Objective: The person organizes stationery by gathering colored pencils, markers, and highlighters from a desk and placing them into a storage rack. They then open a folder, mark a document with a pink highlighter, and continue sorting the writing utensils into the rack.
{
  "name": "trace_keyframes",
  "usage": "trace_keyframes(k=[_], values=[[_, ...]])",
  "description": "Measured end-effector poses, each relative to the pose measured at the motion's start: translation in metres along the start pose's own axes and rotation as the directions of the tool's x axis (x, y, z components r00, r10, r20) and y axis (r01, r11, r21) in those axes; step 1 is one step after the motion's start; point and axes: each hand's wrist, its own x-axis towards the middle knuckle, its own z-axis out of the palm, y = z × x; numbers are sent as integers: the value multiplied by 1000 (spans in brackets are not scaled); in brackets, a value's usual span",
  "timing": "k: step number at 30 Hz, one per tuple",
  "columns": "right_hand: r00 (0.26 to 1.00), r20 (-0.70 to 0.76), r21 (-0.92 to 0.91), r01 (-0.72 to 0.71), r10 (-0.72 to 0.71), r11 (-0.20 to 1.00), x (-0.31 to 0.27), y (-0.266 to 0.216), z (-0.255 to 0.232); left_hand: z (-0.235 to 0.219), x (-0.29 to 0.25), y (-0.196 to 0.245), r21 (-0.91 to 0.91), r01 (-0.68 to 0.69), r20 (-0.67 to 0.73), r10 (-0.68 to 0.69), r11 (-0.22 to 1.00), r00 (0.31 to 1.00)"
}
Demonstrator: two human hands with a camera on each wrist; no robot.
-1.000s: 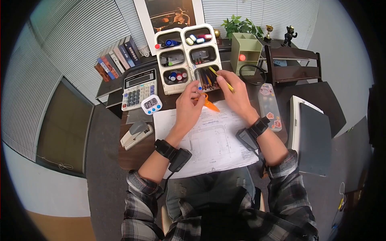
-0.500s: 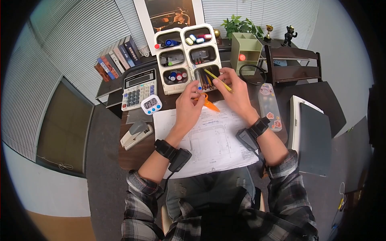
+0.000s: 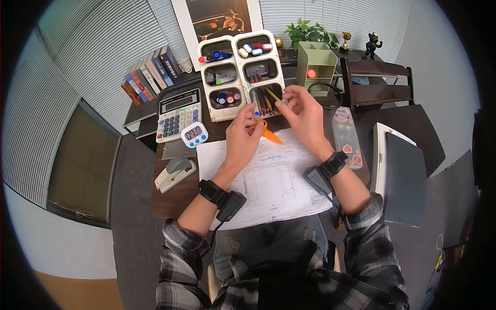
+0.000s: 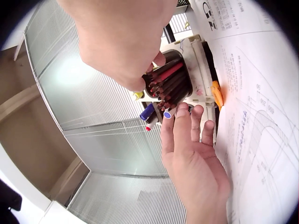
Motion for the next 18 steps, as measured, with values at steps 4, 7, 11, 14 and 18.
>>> trace_keyframes(k=[4,7,11,14,18], values=[[996,-48,52,82,-80,995,1,4,4,0,0,1,-7,1,-3,-1,1000,1000],[996,-47,6,77,-77,997,1,-5,0,0,-1,4,-17,6,-3,-6,1000,1000],[995,-36,26,94,-93,995,1,-2,0,0,-1,3,-22,4,0,-4,1000,1000],[998,31,5,62,-62,998,0,-1,0,-1,-1,2,-22,5,3,-5,1000,1000],[997,29,4,69,-69,998,-1,-3,1,0,0,0,-24,-1,0,1,1000,1000]])
